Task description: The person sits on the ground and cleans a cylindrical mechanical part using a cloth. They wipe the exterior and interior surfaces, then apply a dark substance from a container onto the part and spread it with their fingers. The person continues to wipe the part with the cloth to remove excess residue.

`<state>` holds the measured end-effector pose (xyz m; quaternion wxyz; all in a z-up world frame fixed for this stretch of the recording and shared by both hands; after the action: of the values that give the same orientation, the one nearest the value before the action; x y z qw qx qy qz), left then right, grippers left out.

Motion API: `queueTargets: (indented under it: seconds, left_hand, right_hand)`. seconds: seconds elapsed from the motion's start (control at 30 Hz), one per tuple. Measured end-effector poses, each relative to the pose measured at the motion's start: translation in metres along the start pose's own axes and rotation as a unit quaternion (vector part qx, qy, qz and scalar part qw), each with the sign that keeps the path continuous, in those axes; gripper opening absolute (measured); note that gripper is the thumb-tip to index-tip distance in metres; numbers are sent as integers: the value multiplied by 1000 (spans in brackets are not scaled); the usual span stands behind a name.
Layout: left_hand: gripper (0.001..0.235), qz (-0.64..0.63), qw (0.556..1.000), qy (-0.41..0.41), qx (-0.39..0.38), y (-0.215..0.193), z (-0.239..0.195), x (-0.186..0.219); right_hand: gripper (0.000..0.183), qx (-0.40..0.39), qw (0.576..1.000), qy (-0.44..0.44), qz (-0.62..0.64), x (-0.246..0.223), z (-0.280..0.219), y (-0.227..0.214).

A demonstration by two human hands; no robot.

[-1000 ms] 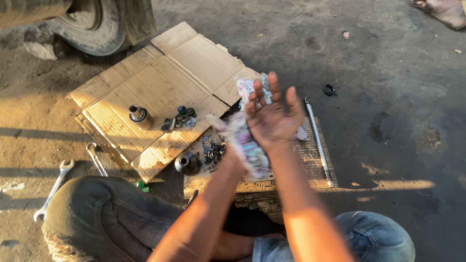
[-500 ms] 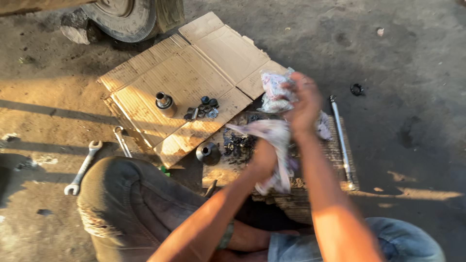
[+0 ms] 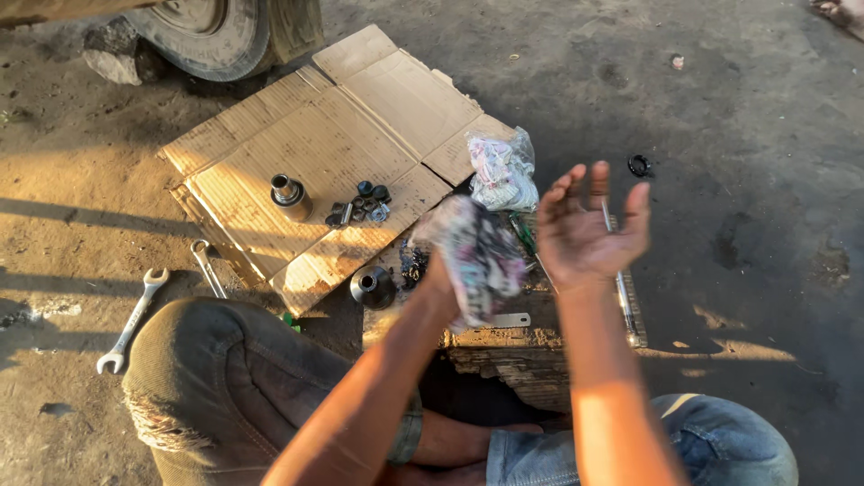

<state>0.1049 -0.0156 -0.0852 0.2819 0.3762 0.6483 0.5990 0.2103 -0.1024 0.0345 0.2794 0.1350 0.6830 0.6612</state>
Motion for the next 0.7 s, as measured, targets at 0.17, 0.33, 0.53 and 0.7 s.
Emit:
queueTargets:
  seconds: [0.17, 0.33, 0.53, 0.7]
  left_hand:
    - [45, -76, 994, -41, -70, -2, 42, -28]
    - [54, -2, 1000, -8, 14, -27, 53, 0]
    - [54, 176, 979, 14, 99, -2, 29, 60]
    - [56, 447, 894, -27, -8, 47, -4, 54]
  right_hand:
    - [64, -123, 981, 64, 133, 72, -9, 10]
    - [60, -53, 992, 80, 87, 84, -33, 4]
    - [38, 182, 849, 66, -491, 26, -26, -52]
    - [50, 176, 895, 211, -352, 57, -31, -50]
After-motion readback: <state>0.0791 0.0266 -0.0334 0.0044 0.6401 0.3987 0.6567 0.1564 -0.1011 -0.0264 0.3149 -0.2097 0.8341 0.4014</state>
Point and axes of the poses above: each hand's wrist, its own z-axis towards the middle knuckle, its own y-axis out of the palm, x = y × z, the point moved 4 cm from there along z, towards the middle knuckle, and after that the axes turned 4 degrees about x, right-handed, at the moved point
